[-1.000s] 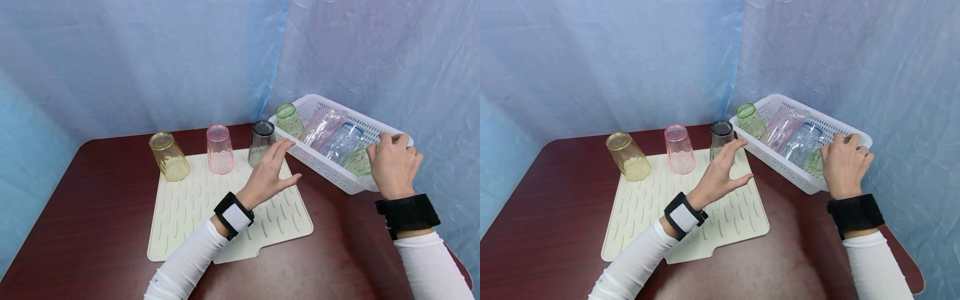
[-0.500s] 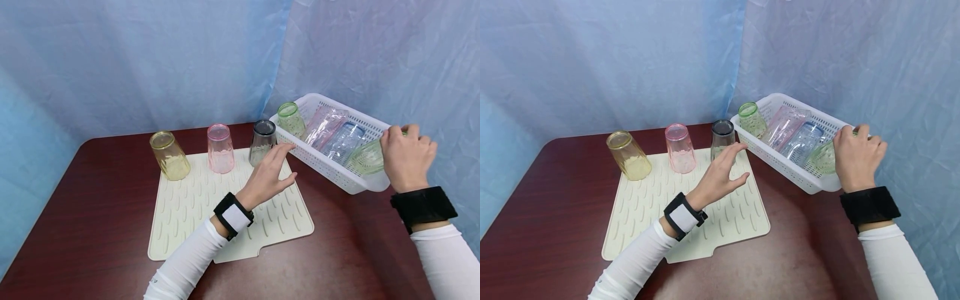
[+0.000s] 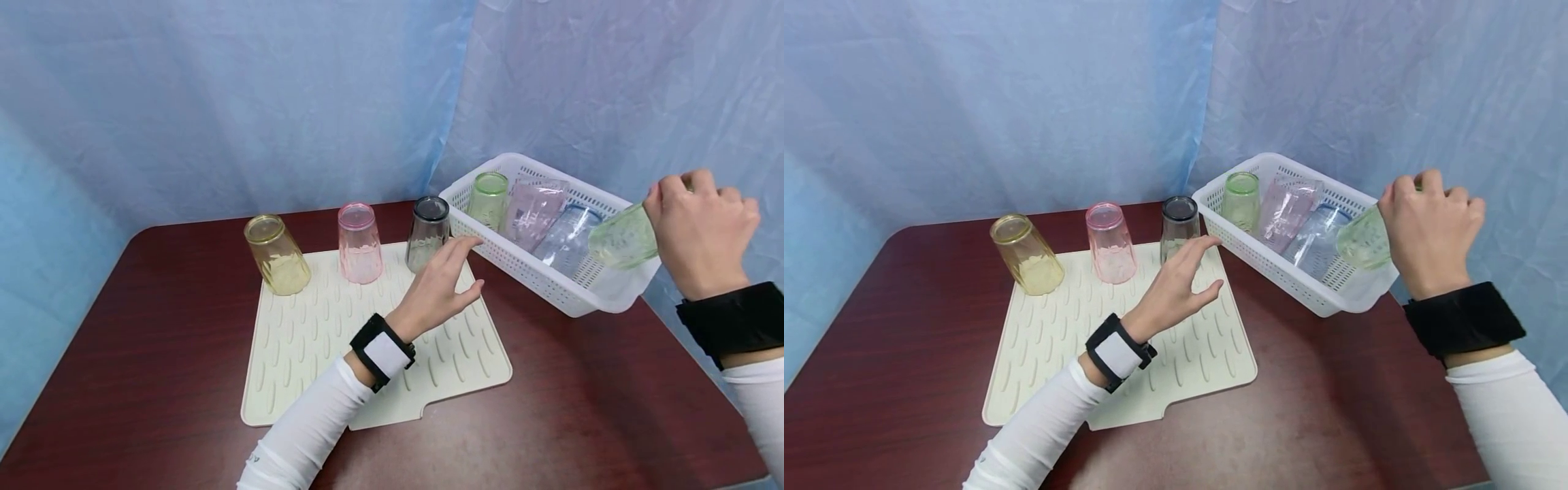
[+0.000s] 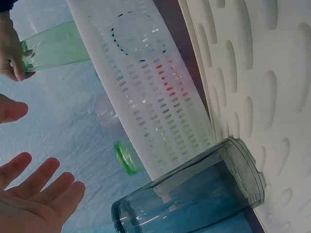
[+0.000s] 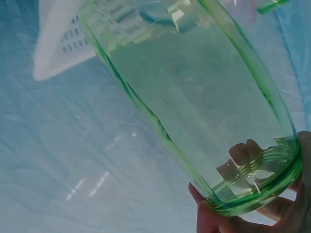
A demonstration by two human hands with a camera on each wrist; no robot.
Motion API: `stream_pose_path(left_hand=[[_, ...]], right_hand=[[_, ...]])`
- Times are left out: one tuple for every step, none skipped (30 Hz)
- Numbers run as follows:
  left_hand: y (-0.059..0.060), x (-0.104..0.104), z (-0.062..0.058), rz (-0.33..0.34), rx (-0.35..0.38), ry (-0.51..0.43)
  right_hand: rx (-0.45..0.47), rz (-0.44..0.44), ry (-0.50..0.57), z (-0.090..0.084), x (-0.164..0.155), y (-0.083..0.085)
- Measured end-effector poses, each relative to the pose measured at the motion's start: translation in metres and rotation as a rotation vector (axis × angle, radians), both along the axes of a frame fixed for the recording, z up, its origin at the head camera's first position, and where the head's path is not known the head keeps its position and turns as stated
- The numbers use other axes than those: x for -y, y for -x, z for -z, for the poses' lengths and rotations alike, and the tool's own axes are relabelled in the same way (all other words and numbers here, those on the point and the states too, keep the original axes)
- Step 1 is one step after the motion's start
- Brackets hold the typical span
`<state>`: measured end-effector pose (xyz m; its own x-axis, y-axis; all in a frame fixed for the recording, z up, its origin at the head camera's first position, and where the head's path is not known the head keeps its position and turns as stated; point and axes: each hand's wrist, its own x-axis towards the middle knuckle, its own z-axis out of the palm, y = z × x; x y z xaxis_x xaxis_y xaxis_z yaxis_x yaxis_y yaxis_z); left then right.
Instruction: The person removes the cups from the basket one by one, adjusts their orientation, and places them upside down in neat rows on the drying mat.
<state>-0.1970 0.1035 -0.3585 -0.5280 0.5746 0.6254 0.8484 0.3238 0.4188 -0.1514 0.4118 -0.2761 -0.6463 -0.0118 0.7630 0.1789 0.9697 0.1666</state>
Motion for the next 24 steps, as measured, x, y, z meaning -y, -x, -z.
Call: stream_pose_path(left_hand=[[0.0,0.0,0.0,0.0,0.004,0.0],[0.0,0.0,0.0,0.002,0.009,-0.002],[0.0,0.0,0.0,0.002,0.013,-0.003],[0.0,-0.001,0.0,0.003,0.015,-0.002],[0.0,-0.001,0.001,0.003,0.017,0.001],[0.0,-0.001,0.001,0.001,0.018,0.001],[0.001,-0.001,0.001,0.0,0.021,0.001],[0.001,-0.001,0.001,-0.002,0.022,0.0],[0.001,-0.001,0.001,-0.005,0.022,-0.001],[0.002,-0.001,0.001,-0.012,0.022,-0.003],[0.003,0.0,0.001,-0.017,0.024,-0.007],[0.003,0.0,0.001,-0.022,0.025,-0.011],[0.004,0.0,0.001,-0.024,0.026,-0.015],[0.005,0.001,0.001,-0.028,0.025,-0.019],[0.005,0.001,0.001,-0.03,0.025,-0.021],[0.006,0.001,0.001,-0.031,0.026,-0.022],[0.006,0.001,0.001,-0.034,0.026,-0.022],[0.007,0.001,0.002,-0.036,0.028,-0.024],[0.008,0.001,0.002,-0.038,0.03,-0.027],[0.009,0.001,0.002,-0.041,0.032,-0.031],[0.009,0.001,0.003,-0.043,0.036,-0.036],[0.01,0.001,0.003,-0.047,0.042,-0.041],[0.011,0.001,0.003,-0.05,0.048,-0.048],[0.012,0.001,0.003,-0.052,0.055,-0.056]], right_hand=[[-0.009,-0.013,-0.007,-0.003,0.002,-0.001],[-0.017,-0.023,-0.013,-0.006,0.004,-0.002],[-0.027,-0.037,-0.019,-0.008,0.007,-0.003],[-0.037,-0.05,-0.02,-0.01,0.01,-0.004],[-0.045,-0.062,-0.023,-0.013,0.013,-0.005],[-0.057,-0.078,-0.025,-0.015,0.017,-0.005],[-0.064,-0.091,-0.03,-0.017,0.021,-0.006],[-0.075,-0.106,-0.025,-0.019,0.025,-0.006],[-0.09,-0.121,-0.015,-0.02,0.029,-0.005],[-0.099,-0.138,0.0,-0.022,0.034,-0.003],[-0.109,-0.154,0.013,-0.023,0.04,0.0],[-0.117,-0.172,0.029,-0.023,0.045,0.002],[-0.122,-0.187,0.045,-0.024,0.05,0.005],[-0.132,-0.205,0.063,-0.023,0.055,0.007],[-0.134,-0.219,0.075,-0.023,0.06,0.01],[-0.133,-0.233,0.082,-0.023,0.065,0.012],[-0.132,-0.246,0.084,-0.022,0.07,0.014],[-0.128,-0.258,0.084,-0.022,0.074,0.015],[-0.125,-0.271,0.082,-0.022,0.079,0.017],[-0.123,-0.283,0.079,-0.022,0.083,0.019],[-0.124,-0.298,0.079,-0.022,0.088,0.02],[-0.121,-0.312,0.076,-0.022,0.093,0.021],[-0.113,-0.329,0.073,-0.022,0.098,0.022],[-0.107,-0.346,0.069,-0.022,0.103,0.023]])
